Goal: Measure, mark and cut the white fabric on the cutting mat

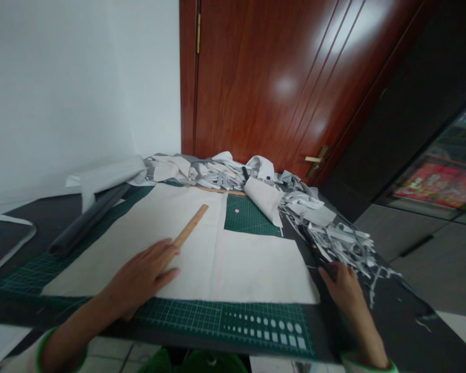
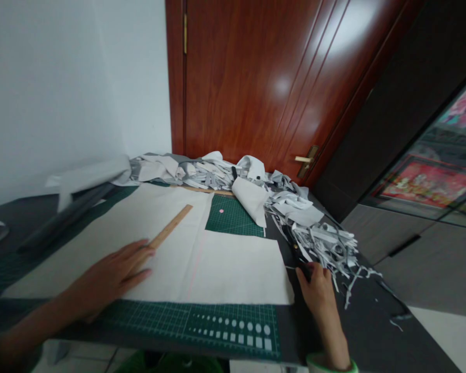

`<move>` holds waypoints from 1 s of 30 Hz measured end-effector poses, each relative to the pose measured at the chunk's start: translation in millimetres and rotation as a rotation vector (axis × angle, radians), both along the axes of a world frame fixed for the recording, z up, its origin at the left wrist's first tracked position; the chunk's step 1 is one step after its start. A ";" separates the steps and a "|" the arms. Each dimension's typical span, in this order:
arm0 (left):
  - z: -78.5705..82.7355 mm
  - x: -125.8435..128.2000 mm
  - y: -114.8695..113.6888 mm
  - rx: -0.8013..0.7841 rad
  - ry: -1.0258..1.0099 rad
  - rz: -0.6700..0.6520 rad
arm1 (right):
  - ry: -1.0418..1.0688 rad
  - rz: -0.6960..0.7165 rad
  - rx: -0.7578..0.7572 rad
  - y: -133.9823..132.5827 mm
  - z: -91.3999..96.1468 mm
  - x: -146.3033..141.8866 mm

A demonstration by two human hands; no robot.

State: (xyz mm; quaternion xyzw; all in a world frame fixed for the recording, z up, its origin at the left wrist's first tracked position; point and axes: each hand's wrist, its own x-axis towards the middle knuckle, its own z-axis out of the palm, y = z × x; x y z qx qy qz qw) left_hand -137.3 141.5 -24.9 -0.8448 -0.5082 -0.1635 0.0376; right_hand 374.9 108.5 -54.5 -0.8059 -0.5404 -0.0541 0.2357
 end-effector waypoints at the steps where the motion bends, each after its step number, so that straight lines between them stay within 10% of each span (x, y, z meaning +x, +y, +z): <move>1: -1.4 -2.4 -1.0 0.012 -0.002 0.045 | -0.034 -0.040 -0.014 0.9 -2.3 3.1; 11: 3.7 -8.1 -3.2 0.192 0.158 0.403 | -0.070 -0.017 -0.299 -4.6 -0.8 14.8; 30: -20.2 24.7 -5.7 0.243 0.035 0.264 | -0.108 -0.047 -0.668 21.1 58.9 12.7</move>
